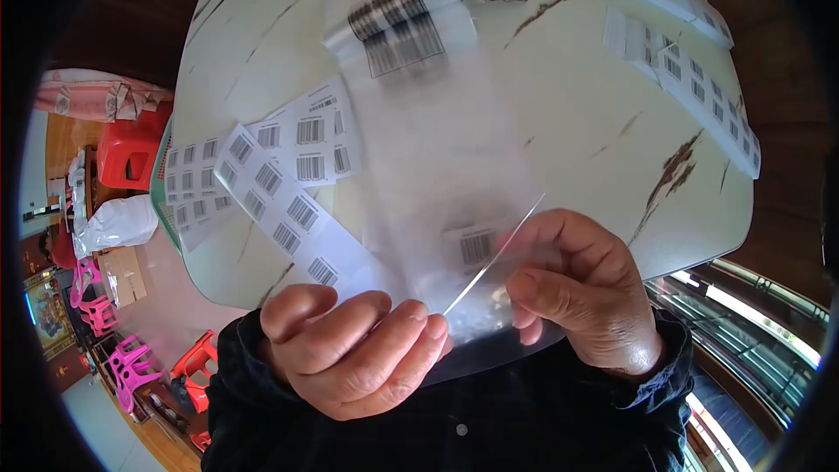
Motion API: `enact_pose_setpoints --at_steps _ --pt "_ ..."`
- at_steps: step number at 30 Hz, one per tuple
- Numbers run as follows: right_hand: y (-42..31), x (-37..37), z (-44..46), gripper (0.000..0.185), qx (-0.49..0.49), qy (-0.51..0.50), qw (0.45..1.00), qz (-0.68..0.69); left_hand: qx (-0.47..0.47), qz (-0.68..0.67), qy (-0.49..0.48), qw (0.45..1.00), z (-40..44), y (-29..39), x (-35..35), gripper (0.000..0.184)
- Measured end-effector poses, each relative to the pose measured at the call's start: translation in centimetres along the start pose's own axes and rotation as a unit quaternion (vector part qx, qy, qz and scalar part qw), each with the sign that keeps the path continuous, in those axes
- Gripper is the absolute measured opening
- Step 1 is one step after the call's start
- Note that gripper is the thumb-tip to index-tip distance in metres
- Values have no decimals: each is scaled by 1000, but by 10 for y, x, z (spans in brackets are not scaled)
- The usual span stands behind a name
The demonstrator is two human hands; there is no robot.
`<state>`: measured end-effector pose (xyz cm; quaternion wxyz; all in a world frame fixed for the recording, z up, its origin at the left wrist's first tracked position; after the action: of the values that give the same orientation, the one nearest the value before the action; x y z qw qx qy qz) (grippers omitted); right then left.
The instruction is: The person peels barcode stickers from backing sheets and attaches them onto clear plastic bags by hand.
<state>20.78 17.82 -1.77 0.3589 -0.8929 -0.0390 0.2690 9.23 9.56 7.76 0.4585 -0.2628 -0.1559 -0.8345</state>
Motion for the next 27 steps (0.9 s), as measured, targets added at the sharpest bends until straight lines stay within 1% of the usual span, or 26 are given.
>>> enact_pose_setpoints --at_steps 2,3,7,8,12,18,22,23,25,27 --pt "-1 7 -2 50 5 40 999 -24 -13 3 0 1000 -1 4 -2 17" --pt "4 9 -3 50 0 44 999 -17 -12 -3 -7 1000 -3 5 -3 17" --pt "-12 23 -10 67 154 86 976 -131 -40 1 -25 999 -7 15 -13 16" --pt "-10 27 -10 67 150 89 976 -128 -40 -4 -28 999 -8 15 -15 16" --pt "-10 28 -12 74 192 65 953 -226 -35 -28 -44 998 -10 14 -20 15" --pt "-12 32 -14 67 223 78 936 -260 -14 -79 -76 994 -15 9 -30 15" --pt "-20 29 -21 56 266 82 880 -386 -3 -106 -121 987 -20 9 -40 15" --pt "-21 29 -23 56 265 82 879 -388 -2 -106 -120 987 -20 8 -40 15" --pt "-36 35 -41 48 330 173 812 -449 -18 -95 -133 986 -22 11 -42 16" --pt "-51 38 -58 41 393 259 728 -499 -38 -80 -146 985 -23 14 -44 17"
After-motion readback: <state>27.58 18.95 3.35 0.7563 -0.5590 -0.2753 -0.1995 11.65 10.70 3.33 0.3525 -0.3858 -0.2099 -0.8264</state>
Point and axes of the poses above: each hand's wrist, its own z-axis towards the middle knuckle, its own x-axis out of the back of the hand, y = z × x, the point moved 10 cm from there along z, towards the middle knuckle, and after that the axes turned 10 degrees about y, right-handed, at the moved point
